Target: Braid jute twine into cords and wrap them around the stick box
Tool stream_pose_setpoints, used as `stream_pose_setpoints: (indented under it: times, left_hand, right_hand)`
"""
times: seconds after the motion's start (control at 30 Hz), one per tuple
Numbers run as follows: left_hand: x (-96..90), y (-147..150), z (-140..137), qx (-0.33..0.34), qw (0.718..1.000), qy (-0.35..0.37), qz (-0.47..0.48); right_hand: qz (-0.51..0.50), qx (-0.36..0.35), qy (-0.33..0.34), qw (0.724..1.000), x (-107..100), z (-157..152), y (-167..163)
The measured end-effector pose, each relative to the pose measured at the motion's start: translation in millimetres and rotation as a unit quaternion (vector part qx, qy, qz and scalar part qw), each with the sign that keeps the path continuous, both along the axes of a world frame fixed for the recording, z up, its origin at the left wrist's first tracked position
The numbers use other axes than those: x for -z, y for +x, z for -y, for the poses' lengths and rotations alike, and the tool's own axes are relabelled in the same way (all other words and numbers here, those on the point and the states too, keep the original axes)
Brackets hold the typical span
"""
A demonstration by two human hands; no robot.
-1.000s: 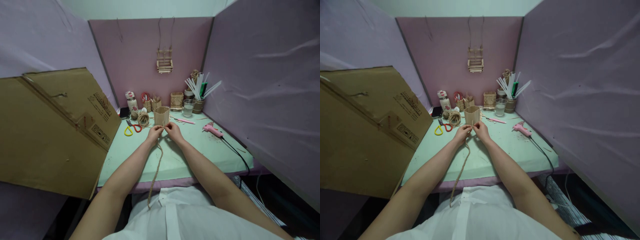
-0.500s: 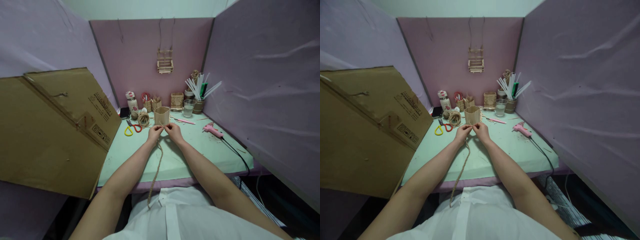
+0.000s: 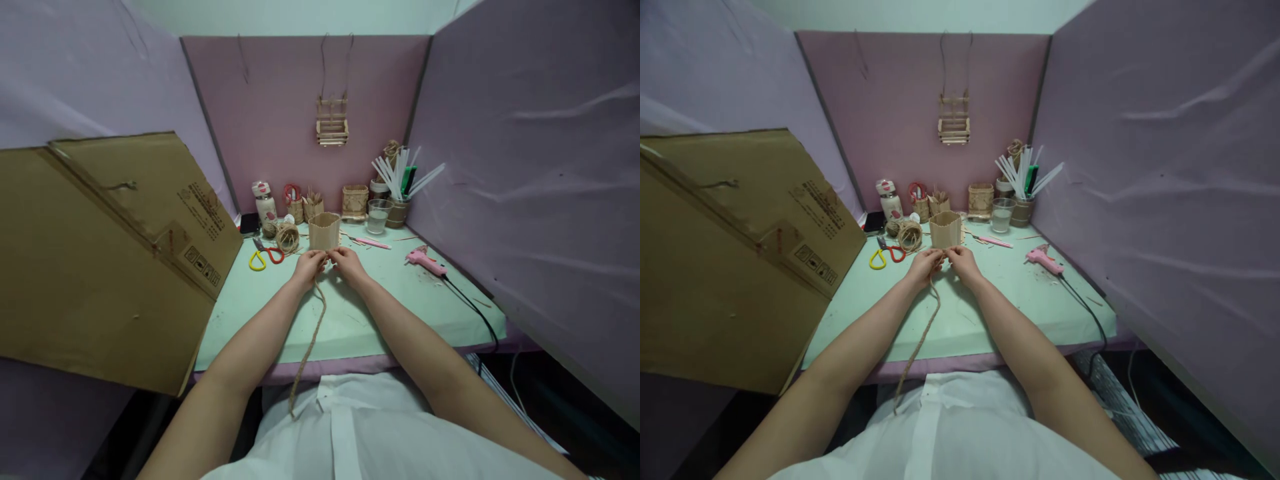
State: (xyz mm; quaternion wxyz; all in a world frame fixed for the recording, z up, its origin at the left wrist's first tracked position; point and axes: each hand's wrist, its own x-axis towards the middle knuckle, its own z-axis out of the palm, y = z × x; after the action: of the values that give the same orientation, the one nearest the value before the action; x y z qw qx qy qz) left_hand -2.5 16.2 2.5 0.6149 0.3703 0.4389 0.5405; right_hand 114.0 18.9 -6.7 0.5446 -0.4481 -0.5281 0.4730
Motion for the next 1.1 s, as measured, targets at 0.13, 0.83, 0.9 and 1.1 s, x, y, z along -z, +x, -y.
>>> stream_pose_setpoints:
  times: [0.13, 0.83, 0.9, 1.1]
  left_hand:
    - [1.7, 3, 2, 0.014, 1.000, 0.017, -0.014]
    - [12.4, 1, 0, 0.015, 0.924, 0.198, -0.326]
    - [11.2, 2, 1, 0.008, 0.915, 0.209, -0.345]
    - [12.6, 11, 3, 0.017, 0.900, 0.205, -0.385]
  right_hand:
    - [-0.117, -0.086, -0.112, 0.983, -2, -1, 3]
    - [-0.010, 0.035, -0.059, 0.998, 7, -7, 7]
    - [-0.006, 0.067, -0.053, 0.996, 10, -9, 5]
    - [-0.001, 0.154, -0.033, 0.988, 19, -21, 4]
